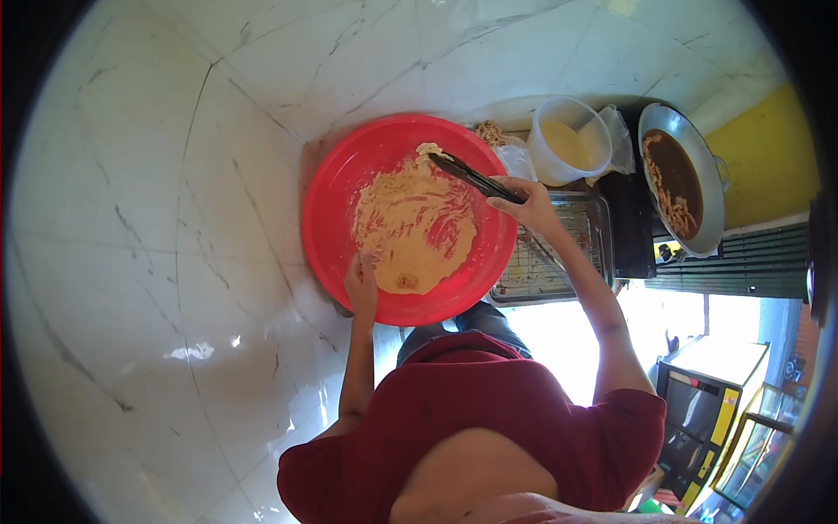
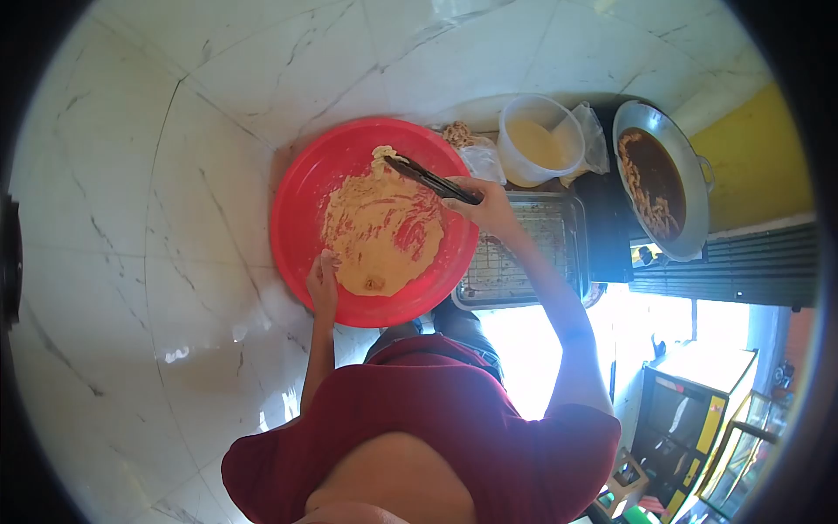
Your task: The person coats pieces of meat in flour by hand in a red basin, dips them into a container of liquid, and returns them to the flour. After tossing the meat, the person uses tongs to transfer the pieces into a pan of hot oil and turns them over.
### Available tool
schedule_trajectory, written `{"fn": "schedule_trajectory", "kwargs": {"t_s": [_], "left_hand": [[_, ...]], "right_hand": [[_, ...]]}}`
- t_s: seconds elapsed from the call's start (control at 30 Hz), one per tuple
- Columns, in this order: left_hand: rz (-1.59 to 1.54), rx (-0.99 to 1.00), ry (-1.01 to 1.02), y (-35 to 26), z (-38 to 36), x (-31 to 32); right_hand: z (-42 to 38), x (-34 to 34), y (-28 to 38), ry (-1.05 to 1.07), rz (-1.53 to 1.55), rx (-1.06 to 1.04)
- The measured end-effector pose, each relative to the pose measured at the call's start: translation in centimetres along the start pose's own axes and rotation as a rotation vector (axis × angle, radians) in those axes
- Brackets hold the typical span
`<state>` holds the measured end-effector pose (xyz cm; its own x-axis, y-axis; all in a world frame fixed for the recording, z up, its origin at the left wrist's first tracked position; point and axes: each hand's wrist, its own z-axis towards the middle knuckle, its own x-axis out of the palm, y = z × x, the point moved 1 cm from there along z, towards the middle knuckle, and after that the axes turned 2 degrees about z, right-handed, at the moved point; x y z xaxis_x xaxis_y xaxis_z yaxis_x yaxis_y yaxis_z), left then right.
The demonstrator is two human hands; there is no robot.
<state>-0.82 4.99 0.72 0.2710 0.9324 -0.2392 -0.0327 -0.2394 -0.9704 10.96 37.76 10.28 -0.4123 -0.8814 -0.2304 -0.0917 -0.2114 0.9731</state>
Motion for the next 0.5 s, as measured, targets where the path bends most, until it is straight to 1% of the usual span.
{"fn": "schedule_trajectory", "kwargs": {"t_s": [0.1, 0.2, 0.3, 0.33, 0.4, 0.43, 0.5], "left_hand": [[-0.04, 0.012, 0.159, -1.1, 0.6, 4.7], [-0.128, 0.045, 0.302, -2.7, 1.2, 10.5], [-0.025, 0.139, 0.367, -4.8, 2.4, 15.8], [-0.032, 0.171, 0.388, -5.9, 2.6, 17.3], [-0.046, 0.233, 0.425, -8.0, 3.4, 20.3], [-0.053, 0.311, 0.425, -8.3, 4.1, 22.0], [-0.069, 0.46, 0.416, -8.6, 5.4, 25.2]], "right_hand": [[-1.2, -5.1, 1.1, -0.13, -0.132, 0.05], [-2.4, -9.9, 1.5, -0.292, -0.191, 0.037], [-3.2, -14.5, 1.3, -0.422, -0.355, 0.07], [-3.2, -15.7, 1.1, -0.468, -0.439, 0.046], [-2.8, -17.5, 0.4, -0.53, -0.634, 0.115], [-2.4, -18.2, 0.0, -0.557, -0.731, 0.152], [-1.0, -19.3, -1.1, -0.539, -0.824, 0.199]]}}
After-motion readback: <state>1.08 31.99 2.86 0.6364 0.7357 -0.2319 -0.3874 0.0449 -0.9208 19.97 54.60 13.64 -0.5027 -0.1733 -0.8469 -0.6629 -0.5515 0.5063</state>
